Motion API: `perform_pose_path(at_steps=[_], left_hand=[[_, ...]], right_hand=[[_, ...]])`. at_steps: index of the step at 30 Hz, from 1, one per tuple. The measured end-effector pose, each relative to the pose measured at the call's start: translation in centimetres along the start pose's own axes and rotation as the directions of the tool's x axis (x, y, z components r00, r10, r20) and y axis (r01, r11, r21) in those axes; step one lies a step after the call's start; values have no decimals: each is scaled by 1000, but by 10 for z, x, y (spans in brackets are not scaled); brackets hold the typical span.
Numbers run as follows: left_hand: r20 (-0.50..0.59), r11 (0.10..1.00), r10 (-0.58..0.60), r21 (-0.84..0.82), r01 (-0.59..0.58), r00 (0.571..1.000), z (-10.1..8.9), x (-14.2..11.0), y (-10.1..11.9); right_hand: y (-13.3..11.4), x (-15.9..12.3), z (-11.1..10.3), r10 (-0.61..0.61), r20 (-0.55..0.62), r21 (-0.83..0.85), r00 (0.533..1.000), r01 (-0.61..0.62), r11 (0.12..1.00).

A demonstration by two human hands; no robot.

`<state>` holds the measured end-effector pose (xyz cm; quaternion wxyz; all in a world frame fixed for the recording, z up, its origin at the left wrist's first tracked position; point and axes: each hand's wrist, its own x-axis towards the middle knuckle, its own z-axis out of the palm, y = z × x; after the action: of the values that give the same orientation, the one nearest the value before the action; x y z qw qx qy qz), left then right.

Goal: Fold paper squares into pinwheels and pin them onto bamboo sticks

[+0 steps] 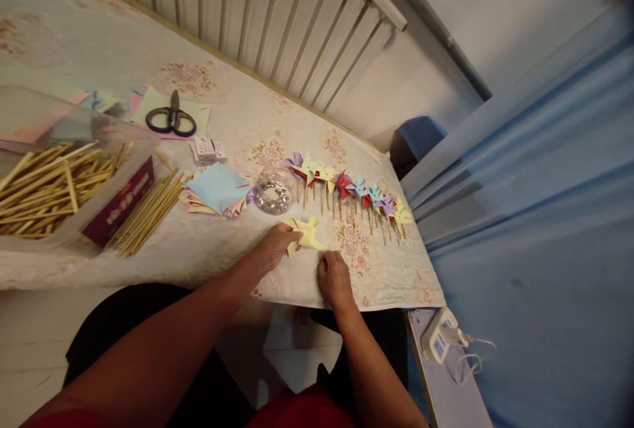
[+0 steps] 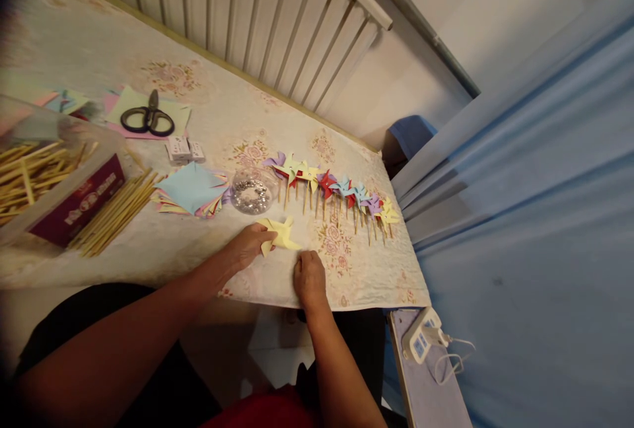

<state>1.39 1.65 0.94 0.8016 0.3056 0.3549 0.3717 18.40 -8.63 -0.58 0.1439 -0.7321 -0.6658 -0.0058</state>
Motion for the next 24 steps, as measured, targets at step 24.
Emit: perform_pose_path(at_steps=[24], left_hand=[[10,1000,1,-7,-1,1000,0,-1,1]], right_hand=[[-6,17,-21,201,173,70,964,-215,974]])
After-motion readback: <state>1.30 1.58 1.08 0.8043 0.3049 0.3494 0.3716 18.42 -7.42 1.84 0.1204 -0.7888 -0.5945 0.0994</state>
